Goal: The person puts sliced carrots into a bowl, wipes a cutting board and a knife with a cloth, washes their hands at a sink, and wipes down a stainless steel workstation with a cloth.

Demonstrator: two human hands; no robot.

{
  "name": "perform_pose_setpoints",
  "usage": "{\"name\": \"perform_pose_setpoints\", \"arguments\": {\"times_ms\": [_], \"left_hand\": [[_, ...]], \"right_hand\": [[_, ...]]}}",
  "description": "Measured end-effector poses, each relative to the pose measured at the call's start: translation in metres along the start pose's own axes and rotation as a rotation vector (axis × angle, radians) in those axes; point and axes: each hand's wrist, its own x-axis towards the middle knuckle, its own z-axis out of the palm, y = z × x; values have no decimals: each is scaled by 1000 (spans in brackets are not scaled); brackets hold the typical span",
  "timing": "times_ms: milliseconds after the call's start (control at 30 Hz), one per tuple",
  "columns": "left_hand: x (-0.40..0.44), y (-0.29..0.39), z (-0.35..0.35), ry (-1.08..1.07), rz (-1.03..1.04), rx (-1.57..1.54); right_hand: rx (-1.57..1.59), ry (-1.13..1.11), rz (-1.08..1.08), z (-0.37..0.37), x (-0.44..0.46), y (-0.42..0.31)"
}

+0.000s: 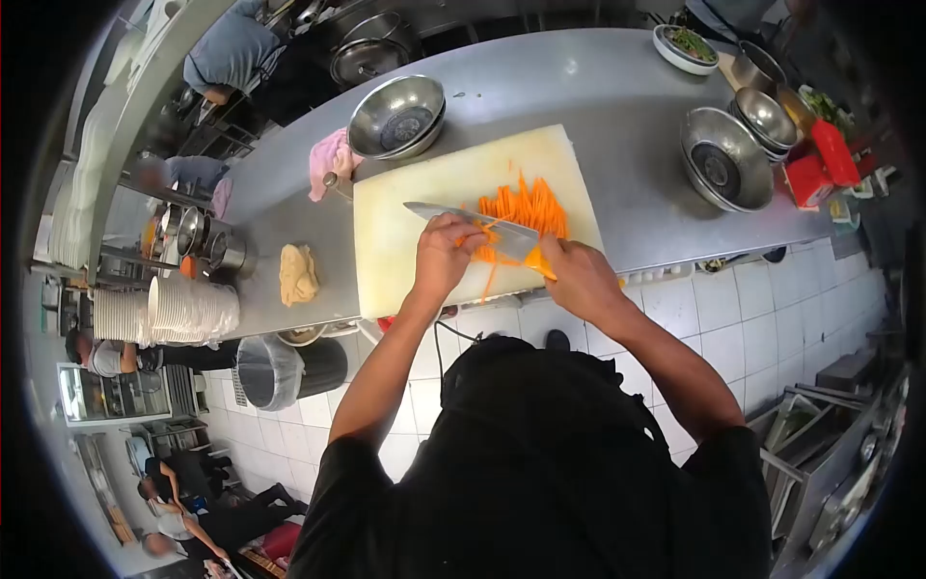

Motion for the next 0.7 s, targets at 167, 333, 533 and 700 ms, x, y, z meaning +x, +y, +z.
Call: {"name": "perform_pose_setpoints", "arguments": {"times_ms": [167, 333, 533, 700], "left_hand": [[31, 14, 17, 6, 99, 78], [48, 20, 3, 98, 55, 17], [10, 54, -44, 103, -45, 15], [-19, 43, -29, 125, -131, -1]], "right_hand": [[-53, -57, -53, -6, -8, 0], [-4, -10, -53, -7, -15, -3], [63, 11, 39, -27, -22, 11], [125, 51, 164, -37, -29, 20]]}}
